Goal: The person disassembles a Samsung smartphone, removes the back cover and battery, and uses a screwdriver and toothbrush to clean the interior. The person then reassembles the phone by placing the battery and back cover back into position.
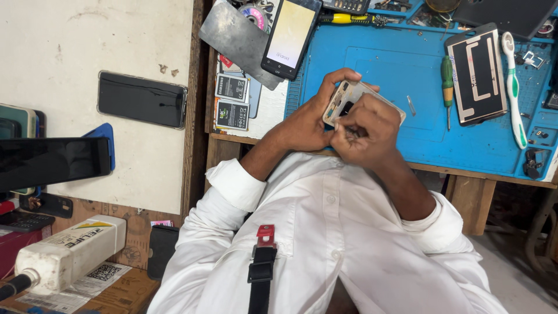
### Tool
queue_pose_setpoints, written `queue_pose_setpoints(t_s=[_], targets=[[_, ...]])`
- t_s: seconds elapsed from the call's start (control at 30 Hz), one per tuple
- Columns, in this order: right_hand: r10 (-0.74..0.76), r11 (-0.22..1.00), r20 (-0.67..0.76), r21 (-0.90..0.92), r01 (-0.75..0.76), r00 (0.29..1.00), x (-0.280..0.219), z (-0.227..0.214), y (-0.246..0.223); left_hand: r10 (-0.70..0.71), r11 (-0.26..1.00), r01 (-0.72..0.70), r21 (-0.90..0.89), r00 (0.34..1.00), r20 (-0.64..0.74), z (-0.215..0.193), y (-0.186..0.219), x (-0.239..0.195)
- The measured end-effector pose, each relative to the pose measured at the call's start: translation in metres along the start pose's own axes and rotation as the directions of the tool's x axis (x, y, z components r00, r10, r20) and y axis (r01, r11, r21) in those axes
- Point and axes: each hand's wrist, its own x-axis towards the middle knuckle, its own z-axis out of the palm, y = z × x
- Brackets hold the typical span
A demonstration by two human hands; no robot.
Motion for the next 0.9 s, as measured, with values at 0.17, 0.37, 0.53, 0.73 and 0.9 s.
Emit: queue_pose_setpoints(t_s=[0.17, 0.37, 0.53, 0.73, 0.9], targets=[[0.018, 1.000, -0.023, 0.008, -0.017, 1.000, -0.002, 0.000, 0.001, -0.046, 0.997, 0.048, 0.065, 0.999, -0.026, 0.002, 0.001, -0.001], [0.076, 0.997, -0.041, 0.021, -0.075, 0.996, -0.003, 0.000, 0.003, -0.135, 0.991, 0.135, -0.013, 0.991, -0.017, 0.002, 0.005, 0.001], [-0.055, 0.998, 0.009, 0.006, 0.055, 0.998, -0.002, 0.000, 0.003, 0.077, 0.997, -0.077, -0.001, 0.997, -0.001, 0.002, 0.010, 0.005], [-0.040, 0.999, 0.017, 0.008, 0.040, 0.999, -0.002, -0.003, 0.002, -0.033, 0.999, 0.033, -0.041, 0.999, 0.011, 0.002, 0.007, 0.002], [0.069, 0.997, -0.039, 0.029, -0.068, 0.997, -0.003, -0.001, 0.002, -0.076, 0.996, 0.077, 0.047, 0.997, -0.022, 0.001, 0.000, -0.001]])
